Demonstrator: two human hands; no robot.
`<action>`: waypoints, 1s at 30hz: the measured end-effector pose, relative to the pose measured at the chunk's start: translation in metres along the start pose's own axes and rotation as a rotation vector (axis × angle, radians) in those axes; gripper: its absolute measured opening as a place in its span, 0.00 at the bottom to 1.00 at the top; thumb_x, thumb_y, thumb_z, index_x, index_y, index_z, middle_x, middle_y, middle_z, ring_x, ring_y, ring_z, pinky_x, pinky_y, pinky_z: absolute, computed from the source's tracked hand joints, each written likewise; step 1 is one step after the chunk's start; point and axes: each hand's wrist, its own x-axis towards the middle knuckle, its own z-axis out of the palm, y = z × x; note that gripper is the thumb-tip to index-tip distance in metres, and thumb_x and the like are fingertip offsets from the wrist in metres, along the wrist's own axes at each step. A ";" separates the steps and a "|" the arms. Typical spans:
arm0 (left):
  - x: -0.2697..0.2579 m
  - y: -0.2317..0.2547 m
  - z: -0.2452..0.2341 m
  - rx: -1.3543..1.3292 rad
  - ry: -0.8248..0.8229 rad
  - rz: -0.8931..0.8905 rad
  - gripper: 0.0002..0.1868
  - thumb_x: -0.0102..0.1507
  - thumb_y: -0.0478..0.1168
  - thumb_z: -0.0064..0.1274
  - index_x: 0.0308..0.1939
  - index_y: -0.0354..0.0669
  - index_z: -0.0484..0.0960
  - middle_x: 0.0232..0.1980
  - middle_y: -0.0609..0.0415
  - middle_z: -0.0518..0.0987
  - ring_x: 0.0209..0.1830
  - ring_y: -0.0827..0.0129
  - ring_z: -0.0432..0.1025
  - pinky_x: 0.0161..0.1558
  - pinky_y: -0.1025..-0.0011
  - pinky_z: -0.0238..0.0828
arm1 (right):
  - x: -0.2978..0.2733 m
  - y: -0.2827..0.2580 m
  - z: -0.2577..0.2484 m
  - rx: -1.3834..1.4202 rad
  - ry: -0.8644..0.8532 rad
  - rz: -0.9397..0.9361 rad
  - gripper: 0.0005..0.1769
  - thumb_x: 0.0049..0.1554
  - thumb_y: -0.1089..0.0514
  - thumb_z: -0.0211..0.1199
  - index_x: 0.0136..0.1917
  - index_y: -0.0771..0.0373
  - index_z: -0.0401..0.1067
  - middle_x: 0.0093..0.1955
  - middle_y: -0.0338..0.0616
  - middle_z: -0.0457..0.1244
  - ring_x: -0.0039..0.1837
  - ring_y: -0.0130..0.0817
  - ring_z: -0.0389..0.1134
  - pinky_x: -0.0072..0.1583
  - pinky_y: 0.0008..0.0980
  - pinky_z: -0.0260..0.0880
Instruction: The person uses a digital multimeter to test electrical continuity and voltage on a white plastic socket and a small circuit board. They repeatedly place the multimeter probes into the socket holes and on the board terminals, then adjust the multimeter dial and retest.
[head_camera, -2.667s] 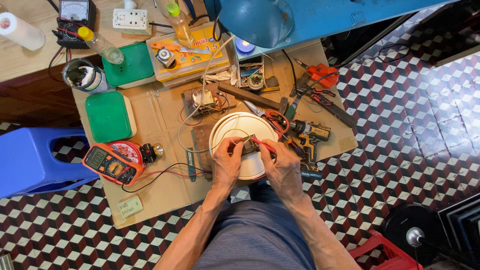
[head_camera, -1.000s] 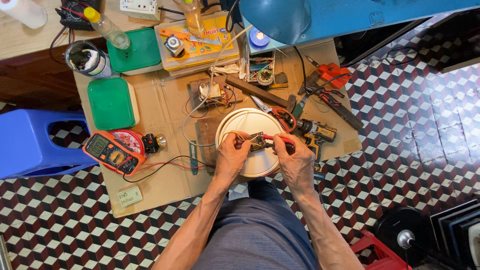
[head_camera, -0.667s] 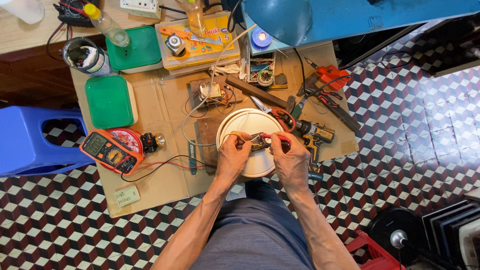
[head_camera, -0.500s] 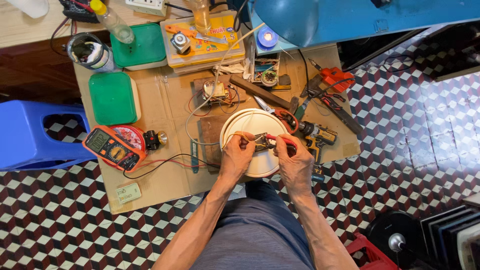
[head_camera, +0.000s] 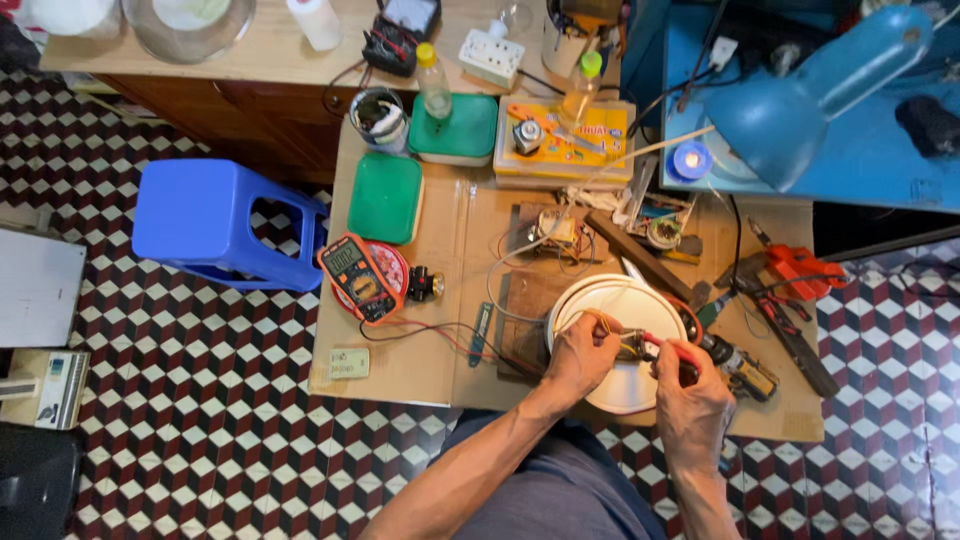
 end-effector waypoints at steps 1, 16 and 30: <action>0.002 -0.001 0.001 -0.004 -0.005 -0.001 0.10 0.62 0.38 0.52 0.45 0.37 0.81 0.34 0.52 0.82 0.34 0.68 0.78 0.39 0.70 0.76 | -0.004 -0.002 0.001 -0.016 0.010 -0.020 0.15 0.64 0.55 0.64 0.57 0.68 0.77 0.41 0.44 0.71 0.43 0.26 0.73 0.46 0.27 0.72; 0.007 -0.001 -0.002 0.026 -0.038 -0.059 0.11 0.61 0.37 0.52 0.45 0.36 0.81 0.34 0.53 0.81 0.33 0.70 0.76 0.38 0.71 0.75 | 0.023 0.063 0.024 0.107 0.025 0.217 0.14 0.61 0.56 0.66 0.55 0.68 0.78 0.39 0.49 0.71 0.41 0.31 0.74 0.45 0.29 0.75; -0.020 -0.004 -0.053 -0.289 -0.167 -0.291 0.16 0.65 0.45 0.54 0.52 0.41 0.81 0.38 0.59 0.84 0.34 0.79 0.75 0.39 0.79 0.73 | 0.029 0.014 0.041 0.390 -0.322 0.024 0.16 0.56 0.59 0.65 0.57 0.66 0.77 0.43 0.53 0.73 0.38 0.33 0.75 0.40 0.34 0.77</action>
